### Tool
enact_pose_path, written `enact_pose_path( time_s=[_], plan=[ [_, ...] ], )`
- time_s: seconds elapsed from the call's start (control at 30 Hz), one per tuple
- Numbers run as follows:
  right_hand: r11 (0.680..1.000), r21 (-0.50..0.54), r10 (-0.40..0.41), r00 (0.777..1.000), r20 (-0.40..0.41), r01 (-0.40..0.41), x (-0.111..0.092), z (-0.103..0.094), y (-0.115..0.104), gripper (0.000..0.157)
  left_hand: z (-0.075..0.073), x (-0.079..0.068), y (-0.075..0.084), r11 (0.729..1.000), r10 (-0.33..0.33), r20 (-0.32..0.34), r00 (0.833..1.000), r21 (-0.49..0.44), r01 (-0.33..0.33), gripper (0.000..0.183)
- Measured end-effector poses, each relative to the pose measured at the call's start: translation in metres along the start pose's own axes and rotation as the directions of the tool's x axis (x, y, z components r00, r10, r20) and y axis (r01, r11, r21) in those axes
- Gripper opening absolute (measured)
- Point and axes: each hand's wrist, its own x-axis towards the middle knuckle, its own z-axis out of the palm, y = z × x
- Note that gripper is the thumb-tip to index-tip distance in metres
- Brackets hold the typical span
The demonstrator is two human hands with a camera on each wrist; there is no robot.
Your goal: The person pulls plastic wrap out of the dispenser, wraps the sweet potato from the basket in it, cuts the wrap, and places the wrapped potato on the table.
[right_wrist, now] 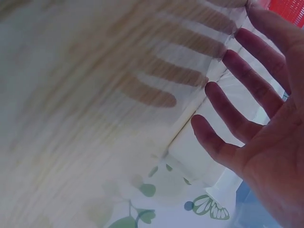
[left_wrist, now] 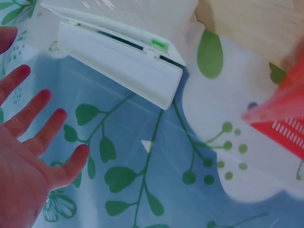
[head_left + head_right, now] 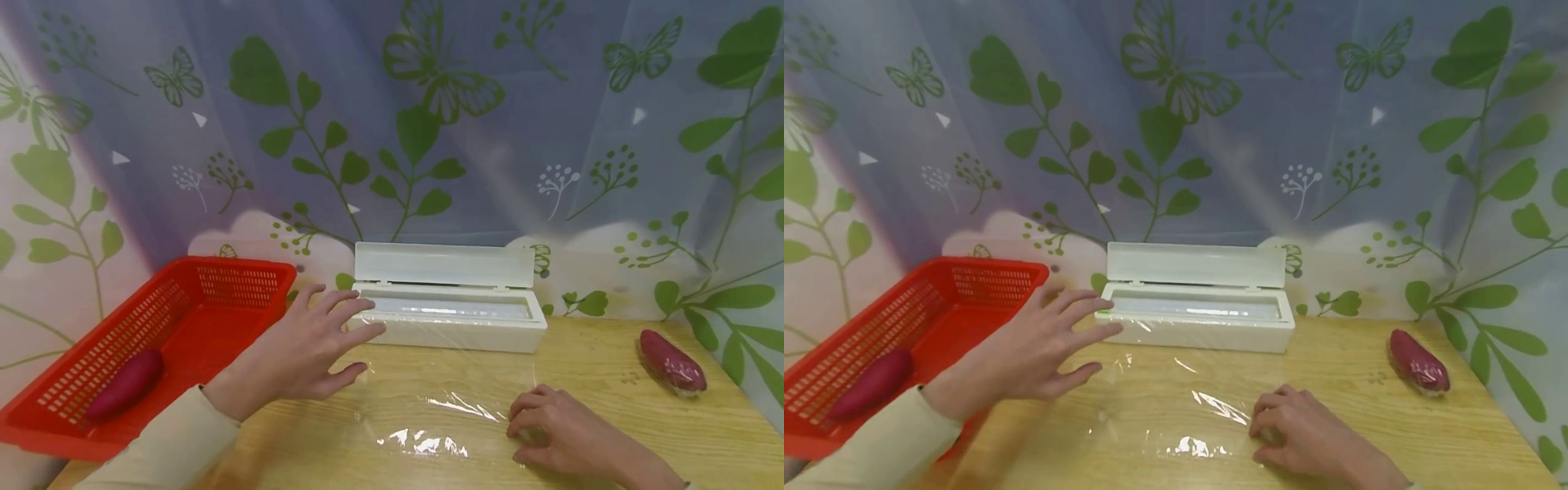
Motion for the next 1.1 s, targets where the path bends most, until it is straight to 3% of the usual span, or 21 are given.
enact_pose_path(
  time_s=[0.23,0.43,0.8,1.1],
  plan=[
    [0.999,0.047,0.002,1.000,0.023,-0.003,0.001,-0.002,0.001,0.015,-0.006,-0.002,-0.018,1.000,0.019,0.018,1.000,0.015,-0.019,0.050],
    [0.998,0.055,0.034,0.998,0.045,-0.036,0.001,-0.003,0.000,0.015,-0.010,-0.014,-0.032,0.999,0.023,0.026,0.999,0.030,-0.024,0.050],
    [0.993,0.079,0.083,0.992,0.096,-0.091,0.002,-0.003,-0.001,0.017,-0.016,-0.055,-0.055,0.999,-0.031,0.128,0.991,0.046,0.026,0.053],
    [0.993,0.086,0.080,0.994,0.076,-0.086,0.001,-0.003,-0.001,0.017,-0.010,-0.088,-0.077,0.999,-0.029,0.111,0.993,0.034,0.025,0.054]
  ],
)
